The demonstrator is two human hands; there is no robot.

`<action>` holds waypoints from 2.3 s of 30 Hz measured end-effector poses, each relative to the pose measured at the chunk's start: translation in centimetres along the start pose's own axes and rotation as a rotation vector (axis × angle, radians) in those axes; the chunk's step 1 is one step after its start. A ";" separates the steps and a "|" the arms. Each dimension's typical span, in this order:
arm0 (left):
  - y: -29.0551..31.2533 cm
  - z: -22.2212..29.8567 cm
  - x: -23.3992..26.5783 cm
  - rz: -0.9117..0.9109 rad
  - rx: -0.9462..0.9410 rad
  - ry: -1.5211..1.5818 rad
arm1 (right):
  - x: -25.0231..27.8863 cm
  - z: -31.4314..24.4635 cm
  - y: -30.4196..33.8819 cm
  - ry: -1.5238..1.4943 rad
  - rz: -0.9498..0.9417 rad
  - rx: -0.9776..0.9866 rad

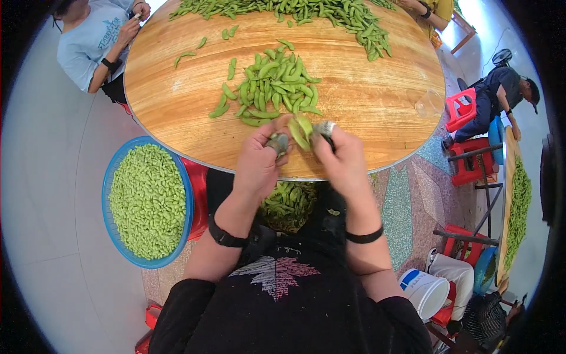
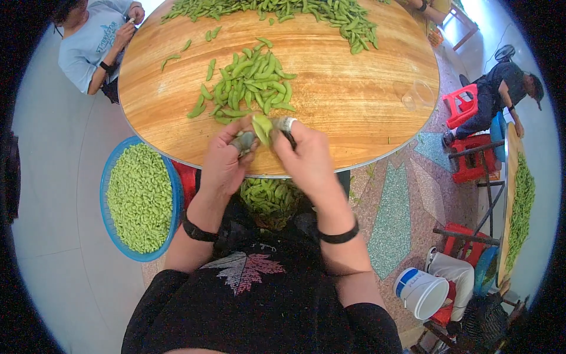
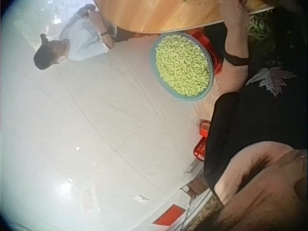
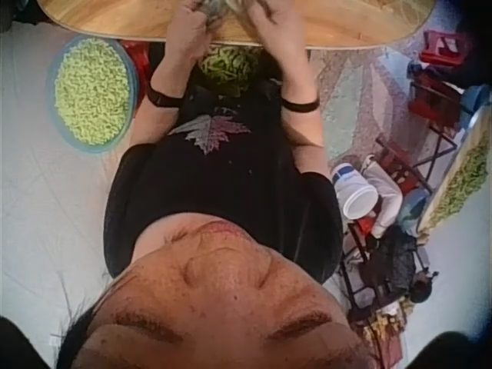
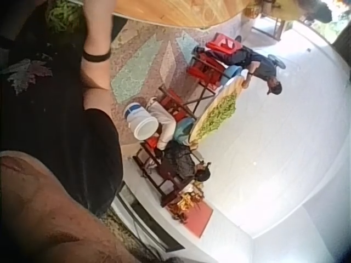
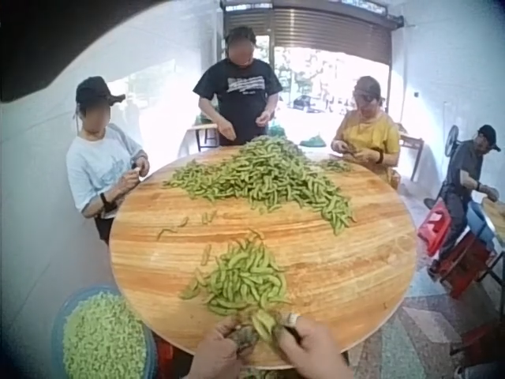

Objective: The recorder is shelling green beans by hand, using a small thumb-mounted blade to open the pods and placing the beans into a large blue basin.

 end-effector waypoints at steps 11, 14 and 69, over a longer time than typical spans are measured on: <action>0.8 4.2 -3.7 -0.095 -0.465 -1.113 | 0.7 1.8 -4.3 0.745 -0.003 0.041; 0.3 4.2 -5.7 -0.075 -0.548 -1.340 | 1.3 2.5 -3.5 0.521 -0.026 0.005; 2.4 2.2 3.1 0.099 -0.156 0.023 | -3.4 -0.1 -2.4 0.715 -0.220 0.184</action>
Point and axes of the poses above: each hand's wrist, its own y-axis away from the middle knuckle, its own x-axis out of the back of the hand, z = x × y, the point moved 10 cm from there along -y, towards the middle knuckle, and after that the axes turned 4 degrees about -z, right-handed, at the moved point
